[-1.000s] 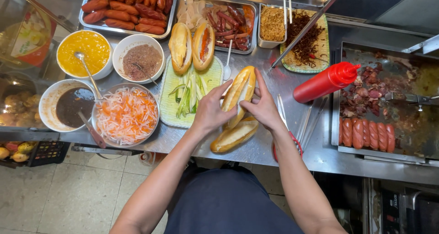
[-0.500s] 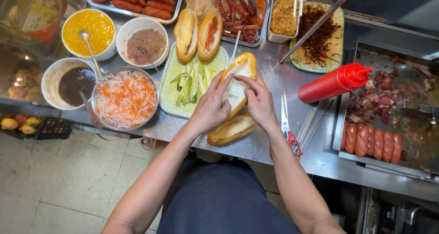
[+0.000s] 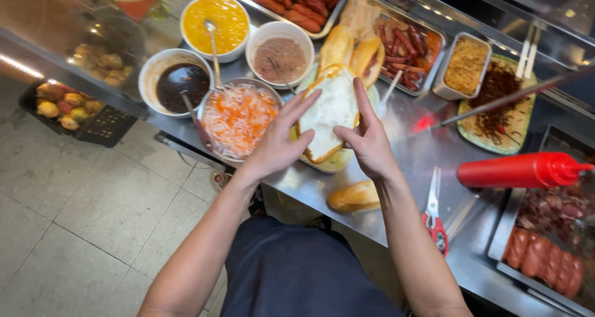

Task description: The person prepares multiple sandwiches by slicing baguettes with scissors, spreading condiments, and adding pickled vegetables, sliced cucumber, and cooked meats using tongs. The sandwiches are assembled one at a time on a stainless steel counter.

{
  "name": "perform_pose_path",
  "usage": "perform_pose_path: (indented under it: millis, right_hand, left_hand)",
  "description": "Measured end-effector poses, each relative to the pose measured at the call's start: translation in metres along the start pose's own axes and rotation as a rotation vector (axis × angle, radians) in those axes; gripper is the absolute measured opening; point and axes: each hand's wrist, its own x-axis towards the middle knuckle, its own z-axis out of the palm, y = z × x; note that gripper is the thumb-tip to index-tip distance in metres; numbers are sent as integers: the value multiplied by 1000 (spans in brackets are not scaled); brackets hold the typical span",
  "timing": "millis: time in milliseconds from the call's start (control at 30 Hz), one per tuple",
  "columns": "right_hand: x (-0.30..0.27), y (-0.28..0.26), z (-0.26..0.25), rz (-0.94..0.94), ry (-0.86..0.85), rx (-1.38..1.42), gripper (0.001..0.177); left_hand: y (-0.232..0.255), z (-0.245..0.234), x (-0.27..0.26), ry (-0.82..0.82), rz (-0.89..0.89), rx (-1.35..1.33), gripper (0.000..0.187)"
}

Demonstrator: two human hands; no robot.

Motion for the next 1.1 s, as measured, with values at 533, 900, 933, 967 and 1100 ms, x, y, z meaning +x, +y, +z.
perform_pose_path:
  millis: [533,900,933,967,1100]
  right_hand:
    - [131,22,249,-2,-165,-170,68]
    - [187,68,235,-302,220,-1226,41]
    - [191,69,233,-340,267,-1192,36]
    - [197,69,232,-373,270,-1105,33]
    - [210,58,227,-580,227,-933,22]
  left_hand:
    - [-87,-195,-70,432,-123,-31,79]
    - [-119,-231,-69,412,-219,87,91]
    - [-120,-232,-68,404,-249,70,91]
    - [-121,-232,-67,395,-278,53,91]
    - [-121,-230,-65,394,-274,85,94]
